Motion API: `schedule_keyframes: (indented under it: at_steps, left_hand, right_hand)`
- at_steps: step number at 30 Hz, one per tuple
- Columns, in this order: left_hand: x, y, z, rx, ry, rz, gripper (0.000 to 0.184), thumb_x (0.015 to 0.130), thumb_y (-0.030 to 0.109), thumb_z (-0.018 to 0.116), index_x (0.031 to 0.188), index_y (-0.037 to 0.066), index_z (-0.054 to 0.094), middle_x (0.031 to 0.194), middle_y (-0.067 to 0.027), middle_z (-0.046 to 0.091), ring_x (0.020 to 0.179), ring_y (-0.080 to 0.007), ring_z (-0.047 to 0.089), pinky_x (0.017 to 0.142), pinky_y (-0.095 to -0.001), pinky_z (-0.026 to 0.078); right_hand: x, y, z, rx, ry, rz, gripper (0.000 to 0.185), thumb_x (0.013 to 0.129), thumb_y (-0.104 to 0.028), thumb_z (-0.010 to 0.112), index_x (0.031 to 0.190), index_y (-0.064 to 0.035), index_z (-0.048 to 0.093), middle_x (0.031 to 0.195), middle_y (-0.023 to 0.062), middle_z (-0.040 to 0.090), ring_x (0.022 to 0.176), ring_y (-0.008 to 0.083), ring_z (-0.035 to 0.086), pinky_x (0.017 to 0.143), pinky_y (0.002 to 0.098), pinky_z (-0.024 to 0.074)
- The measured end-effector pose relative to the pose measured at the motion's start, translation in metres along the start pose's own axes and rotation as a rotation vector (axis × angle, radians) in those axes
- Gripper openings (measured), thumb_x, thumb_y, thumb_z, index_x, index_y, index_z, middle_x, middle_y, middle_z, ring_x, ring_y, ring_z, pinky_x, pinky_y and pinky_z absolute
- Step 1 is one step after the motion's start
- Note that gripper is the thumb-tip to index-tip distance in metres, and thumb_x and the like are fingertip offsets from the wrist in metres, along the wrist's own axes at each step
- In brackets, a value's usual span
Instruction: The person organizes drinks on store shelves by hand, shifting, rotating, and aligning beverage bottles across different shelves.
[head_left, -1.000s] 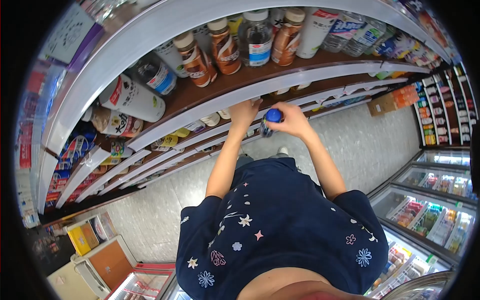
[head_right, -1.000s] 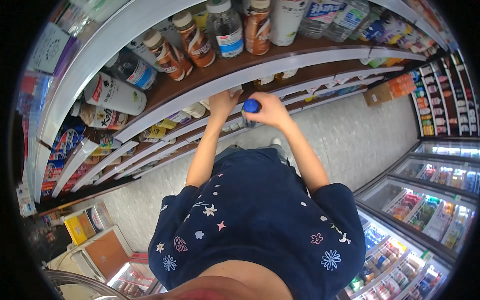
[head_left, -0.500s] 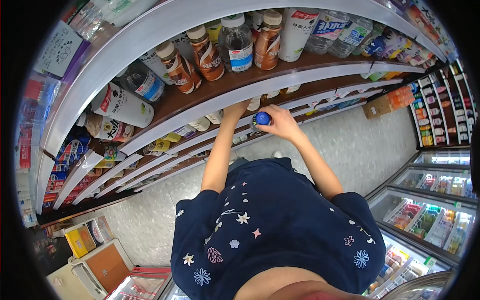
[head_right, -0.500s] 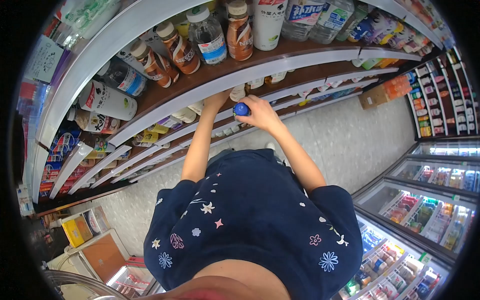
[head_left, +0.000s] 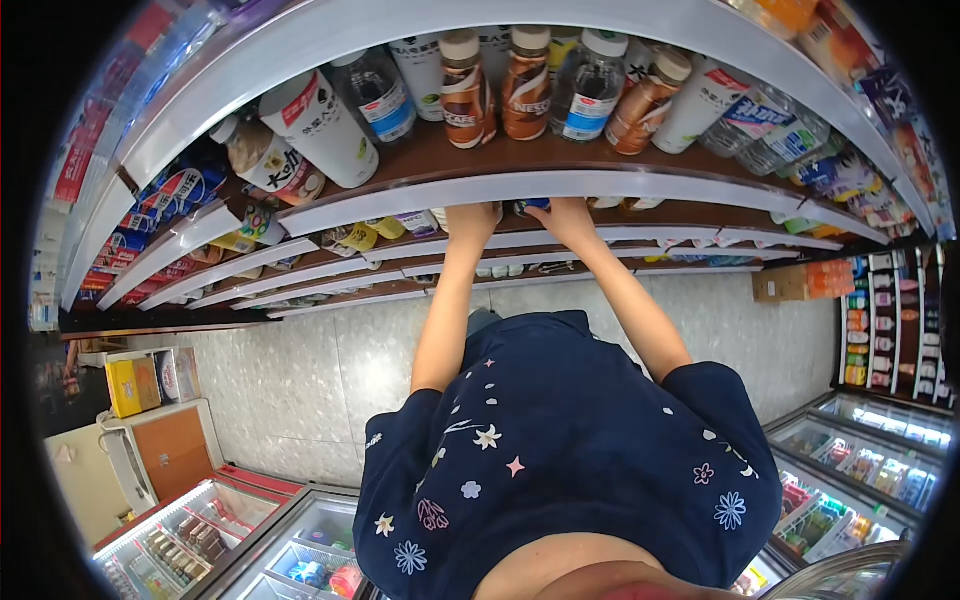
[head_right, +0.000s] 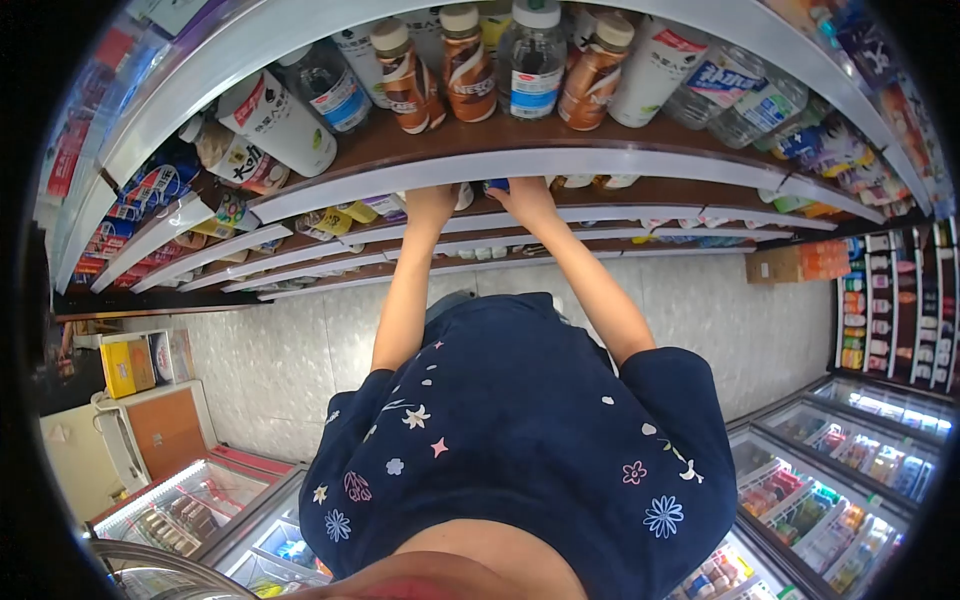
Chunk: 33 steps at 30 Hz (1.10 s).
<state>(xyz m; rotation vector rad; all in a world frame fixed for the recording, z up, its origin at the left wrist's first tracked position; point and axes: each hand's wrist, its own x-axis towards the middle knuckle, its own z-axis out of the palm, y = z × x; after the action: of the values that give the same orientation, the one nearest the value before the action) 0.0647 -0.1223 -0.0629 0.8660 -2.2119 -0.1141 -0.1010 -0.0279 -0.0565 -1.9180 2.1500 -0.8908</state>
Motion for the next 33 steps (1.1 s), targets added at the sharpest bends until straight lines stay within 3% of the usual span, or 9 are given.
schedule_keyframes:
  at_steps: [6, 9, 10, 16, 19, 22, 26, 29, 33]
  left_hand:
    - [0.000, 0.007, -0.014, -0.098, -0.027, 0.041, 0.019, 0.077, 0.011, 0.064, 0.094, 0.001, 0.066, 0.087, -0.0182, 0.064, 0.083, -0.0383, 0.061, 0.073, -0.0481, 0.047]
    - [-0.004, 0.012, -0.025, -0.080, -0.320, -0.074, 0.031, 0.077, 0.012, 0.067, 0.106, 0.003, 0.063, 0.098, -0.0209, 0.064, 0.093, -0.0398, 0.060, 0.080, -0.0474, 0.048]
    - [-0.005, 0.013, -0.027, -0.073, -0.409, -0.106, 0.037, 0.077, 0.011, 0.068, 0.113, 0.004, 0.061, 0.102, -0.0217, 0.063, 0.096, -0.0407, 0.059, 0.083, -0.0470, 0.048]
    - [-0.025, 0.000, -0.016, -0.127, -0.404, 0.068, 0.057, 0.076, 0.012, 0.071, 0.127, 0.001, 0.048, 0.113, -0.0249, 0.059, 0.101, -0.0457, 0.057, 0.085, -0.0500, 0.048]
    - [-0.025, 0.013, -0.025, -0.161, -0.493, 0.008, 0.054, 0.075, 0.012, 0.073, 0.123, 0.003, 0.052, 0.116, -0.0248, 0.056, 0.106, -0.0441, 0.054, 0.086, -0.0481, 0.048]
    - [-0.032, 0.010, -0.010, -0.256, -0.271, 0.065, 0.054, 0.073, 0.016, 0.075, 0.122, 0.008, 0.053, 0.114, -0.0234, 0.057, 0.107, -0.0437, 0.053, 0.088, -0.0491, 0.047]
    - [-0.035, 0.018, -0.003, -0.232, -0.315, 0.136, 0.055, 0.068, 0.021, 0.078, 0.117, 0.010, 0.057, 0.115, -0.0151, 0.059, 0.107, -0.0415, 0.053, 0.089, -0.0493, 0.047]
    - [-0.029, 0.031, -0.006, -0.250, -0.347, 0.072, 0.052, 0.068, 0.024, 0.078, 0.115, 0.009, 0.060, 0.114, -0.0124, 0.061, 0.109, -0.0402, 0.053, 0.090, -0.0485, 0.047]
    - [-0.028, 0.032, 0.002, -0.229, -0.245, -0.003, 0.055, 0.069, 0.028, 0.079, 0.115, 0.004, 0.061, 0.115, -0.0181, 0.061, 0.113, -0.0406, 0.052, 0.094, -0.0468, 0.045]
  right_hand:
    - [0.012, 0.016, 0.024, -0.045, 0.081, 0.123, 0.038, 0.079, -0.027, 0.072, 0.105, -0.0002, 0.064, 0.103, 0.0201, 0.064, 0.100, 0.0395, 0.059, 0.086, 0.0457, 0.0462]
    - [0.001, 0.002, 0.019, -0.100, 0.234, 0.096, 0.037, 0.080, -0.027, 0.071, 0.105, -0.0007, 0.065, 0.100, 0.0181, 0.066, 0.090, 0.0398, 0.062, 0.080, 0.0457, 0.0489]
    - [-0.006, -0.004, 0.018, -0.042, 0.218, 0.144, 0.036, 0.080, -0.026, 0.071, 0.106, -0.0010, 0.065, 0.098, 0.0173, 0.067, 0.086, 0.0381, 0.063, 0.077, 0.0443, 0.0497]
    - [-0.076, -0.018, 0.037, 0.291, 0.102, 0.417, 0.031, 0.082, -0.024, 0.068, 0.105, -0.0034, 0.065, 0.091, 0.0122, 0.068, 0.067, 0.0262, 0.065, 0.064, 0.0368, 0.0517]
    - [-0.117, -0.014, 0.052, 0.376, 0.050, 0.512, 0.032, 0.082, -0.026, 0.068, 0.105, -0.0041, 0.067, 0.087, 0.0108, 0.070, 0.064, 0.0227, 0.064, 0.063, 0.0336, 0.0515]
    - [-0.145, -0.015, 0.056, 0.406, 0.035, 0.625, 0.033, 0.081, -0.027, 0.069, 0.105, -0.0042, 0.068, 0.087, 0.0106, 0.071, 0.064, 0.0226, 0.064, 0.062, 0.0337, 0.0515]
    - [-0.165, -0.008, 0.057, 0.430, 0.054, 0.672, 0.032, 0.084, -0.026, 0.068, 0.107, -0.0038, 0.067, 0.088, 0.0093, 0.071, 0.062, 0.0162, 0.059, 0.059, 0.0316, 0.0497]
    - [-0.171, 0.001, 0.051, 0.445, 0.042, 0.687, 0.032, 0.084, -0.026, 0.068, 0.107, -0.0039, 0.067, 0.089, 0.0095, 0.071, 0.064, 0.0162, 0.059, 0.061, 0.0313, 0.0499]
    - [-0.164, 0.015, 0.044, 0.482, 0.123, 0.572, 0.030, 0.082, -0.024, 0.069, 0.104, -0.0037, 0.067, 0.089, 0.0115, 0.069, 0.068, 0.0218, 0.064, 0.064, 0.0341, 0.0512]
